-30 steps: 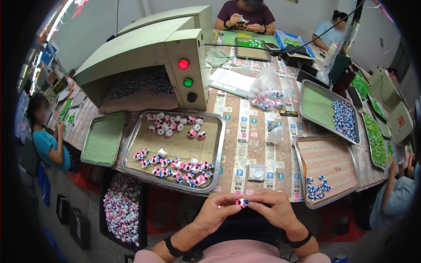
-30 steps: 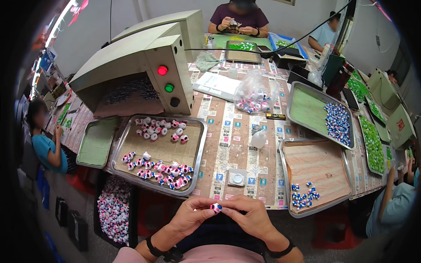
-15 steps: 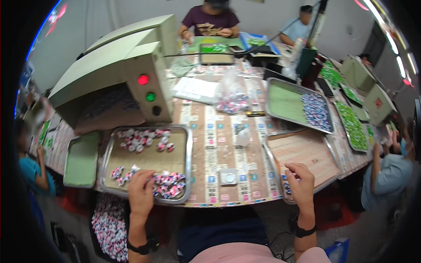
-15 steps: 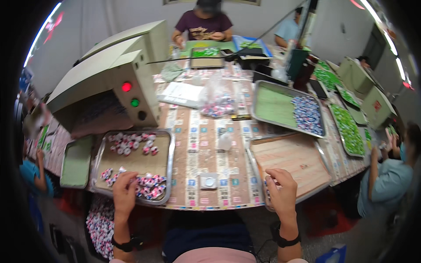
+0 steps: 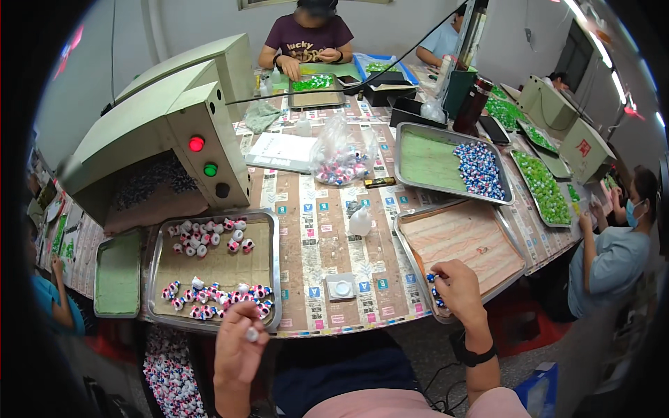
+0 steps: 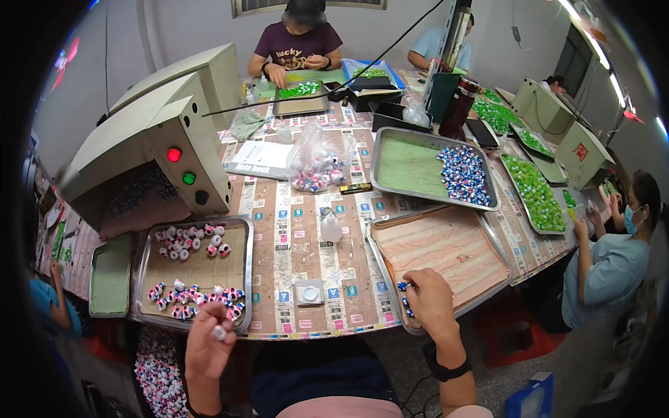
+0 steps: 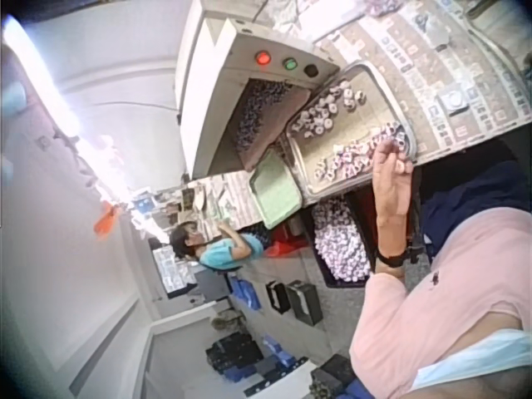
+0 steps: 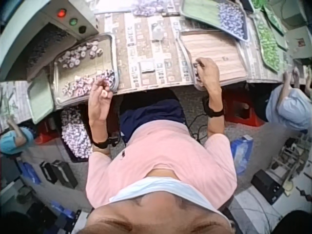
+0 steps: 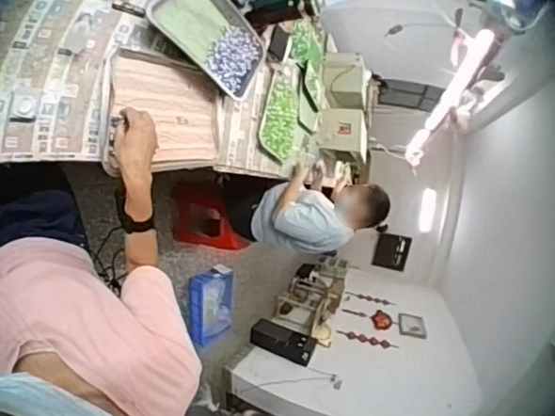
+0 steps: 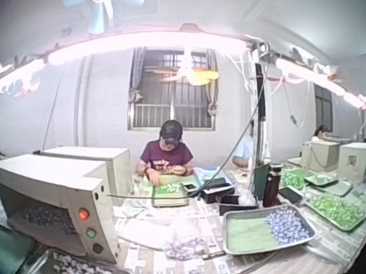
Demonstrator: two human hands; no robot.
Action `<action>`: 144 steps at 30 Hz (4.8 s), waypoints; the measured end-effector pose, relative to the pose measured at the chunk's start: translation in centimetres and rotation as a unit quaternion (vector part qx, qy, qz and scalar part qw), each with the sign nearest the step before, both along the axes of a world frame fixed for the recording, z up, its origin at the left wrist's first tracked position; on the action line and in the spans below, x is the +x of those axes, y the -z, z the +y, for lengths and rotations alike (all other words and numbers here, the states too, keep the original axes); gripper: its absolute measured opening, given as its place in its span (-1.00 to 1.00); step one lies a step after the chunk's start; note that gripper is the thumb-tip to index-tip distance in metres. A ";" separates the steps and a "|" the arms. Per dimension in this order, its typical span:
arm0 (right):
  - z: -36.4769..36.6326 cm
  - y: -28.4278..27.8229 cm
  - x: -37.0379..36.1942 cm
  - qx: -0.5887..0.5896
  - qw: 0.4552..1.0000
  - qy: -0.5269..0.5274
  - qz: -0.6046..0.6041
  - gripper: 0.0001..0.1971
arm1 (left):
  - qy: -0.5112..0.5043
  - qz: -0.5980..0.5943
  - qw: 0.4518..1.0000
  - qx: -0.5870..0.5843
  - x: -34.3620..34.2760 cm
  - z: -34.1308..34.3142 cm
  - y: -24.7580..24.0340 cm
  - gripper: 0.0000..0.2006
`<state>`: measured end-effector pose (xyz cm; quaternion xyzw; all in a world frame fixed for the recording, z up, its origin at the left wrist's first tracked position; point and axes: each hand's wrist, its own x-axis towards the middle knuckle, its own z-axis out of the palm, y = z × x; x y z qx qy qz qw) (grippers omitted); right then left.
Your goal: The person repeatedly picks up small white cylindrical objects and blue patterned pieces from trays on a table. They insert the blue pieces into the white cylinders and place the assembled items into a metal tray. The process is repetitive and performed by hand without tools.
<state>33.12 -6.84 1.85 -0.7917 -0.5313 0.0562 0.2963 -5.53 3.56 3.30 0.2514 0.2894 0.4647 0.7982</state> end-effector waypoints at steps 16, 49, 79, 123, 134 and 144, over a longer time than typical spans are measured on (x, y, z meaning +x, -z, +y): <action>1.8 -2.2 -9.2 -0.065 0.809 -0.124 0.571 -0.79 | 0.168 -0.096 0.976 -0.098 4.1 -2.9 1.8 -0.74; 4.3 -3.4 -13.6 0.017 0.930 -0.237 0.279 -0.82 | 0.156 -0.035 0.981 -0.107 4.3 -3.7 4.0 -0.67; 2.1 -2.8 -14.8 0.007 0.867 -0.251 0.430 -0.81 | 0.123 0.113 0.982 0.092 3.7 -2.4 1.4 -0.72; -2.6 -2.8 -5.0 0.117 0.958 -0.062 0.254 -0.83 | 0.042 0.666 0.459 0.586 1.5 18.7 4.0 -0.73; -0.3 -0.6 0.1 0.054 0.998 -0.040 -0.005 -0.86 | 0.034 0.642 0.593 0.485 1.6 22.7 5.0 -0.84; 0.9 -0.5 -0.8 0.134 0.974 0.003 0.182 -0.80 | 0.086 -0.028 0.991 -0.095 -1.5 18.2 0.8 -0.75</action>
